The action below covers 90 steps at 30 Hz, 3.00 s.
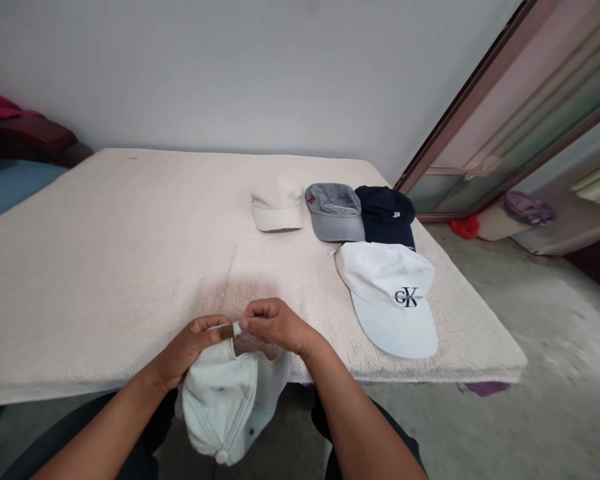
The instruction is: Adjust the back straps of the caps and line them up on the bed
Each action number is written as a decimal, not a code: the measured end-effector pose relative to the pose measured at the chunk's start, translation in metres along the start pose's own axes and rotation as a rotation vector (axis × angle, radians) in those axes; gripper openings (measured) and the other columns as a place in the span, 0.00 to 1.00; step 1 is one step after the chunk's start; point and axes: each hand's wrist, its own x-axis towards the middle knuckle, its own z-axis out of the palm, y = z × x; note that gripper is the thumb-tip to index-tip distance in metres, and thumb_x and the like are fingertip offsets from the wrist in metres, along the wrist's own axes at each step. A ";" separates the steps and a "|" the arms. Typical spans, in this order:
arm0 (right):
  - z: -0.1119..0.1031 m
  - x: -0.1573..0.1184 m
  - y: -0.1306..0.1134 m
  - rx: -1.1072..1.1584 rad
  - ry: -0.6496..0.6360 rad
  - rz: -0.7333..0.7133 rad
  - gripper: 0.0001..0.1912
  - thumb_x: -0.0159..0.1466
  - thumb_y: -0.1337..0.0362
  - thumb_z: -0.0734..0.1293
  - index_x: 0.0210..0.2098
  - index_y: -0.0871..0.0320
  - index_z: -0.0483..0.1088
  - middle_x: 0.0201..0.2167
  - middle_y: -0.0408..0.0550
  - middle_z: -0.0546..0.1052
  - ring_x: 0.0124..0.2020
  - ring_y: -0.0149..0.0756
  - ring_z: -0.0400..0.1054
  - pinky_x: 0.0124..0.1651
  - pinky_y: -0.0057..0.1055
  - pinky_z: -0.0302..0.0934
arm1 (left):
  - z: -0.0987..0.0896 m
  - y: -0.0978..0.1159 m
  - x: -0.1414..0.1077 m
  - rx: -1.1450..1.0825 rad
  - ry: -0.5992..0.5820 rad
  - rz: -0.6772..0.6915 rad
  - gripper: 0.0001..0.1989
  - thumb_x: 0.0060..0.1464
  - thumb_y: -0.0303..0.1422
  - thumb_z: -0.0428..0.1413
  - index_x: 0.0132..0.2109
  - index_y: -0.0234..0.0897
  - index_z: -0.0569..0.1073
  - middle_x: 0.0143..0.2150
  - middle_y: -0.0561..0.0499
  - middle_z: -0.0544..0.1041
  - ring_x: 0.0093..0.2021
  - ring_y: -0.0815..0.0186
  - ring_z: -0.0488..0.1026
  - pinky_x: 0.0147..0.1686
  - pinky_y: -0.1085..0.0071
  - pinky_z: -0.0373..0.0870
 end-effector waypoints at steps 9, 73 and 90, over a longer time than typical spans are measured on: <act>0.007 0.002 0.006 0.016 0.047 -0.027 0.14 0.59 0.55 0.67 0.26 0.60 0.66 0.14 0.34 0.60 0.15 0.21 0.48 0.17 0.21 0.42 | -0.001 -0.005 0.002 -0.100 0.058 -0.007 0.13 0.40 0.36 0.67 0.32 0.33 0.76 0.26 0.53 0.74 0.25 0.71 0.68 0.26 0.75 0.61; 0.017 -0.001 0.002 0.275 -0.023 -0.040 0.11 0.56 0.60 0.71 0.26 0.61 0.68 0.12 0.34 0.61 0.14 0.20 0.48 0.17 0.20 0.42 | 0.004 -0.005 -0.002 -0.182 0.017 -0.039 0.13 0.39 0.35 0.68 0.32 0.32 0.77 0.26 0.52 0.75 0.24 0.72 0.69 0.26 0.76 0.64; 0.023 -0.001 0.003 0.120 0.004 -0.122 0.15 0.65 0.53 0.62 0.39 0.60 0.67 0.19 0.37 0.63 0.18 0.23 0.55 0.20 0.21 0.46 | 0.005 -0.005 -0.001 -0.149 -0.107 -0.002 0.11 0.49 0.32 0.61 0.40 0.30 0.78 0.29 0.45 0.78 0.27 0.67 0.73 0.29 0.73 0.67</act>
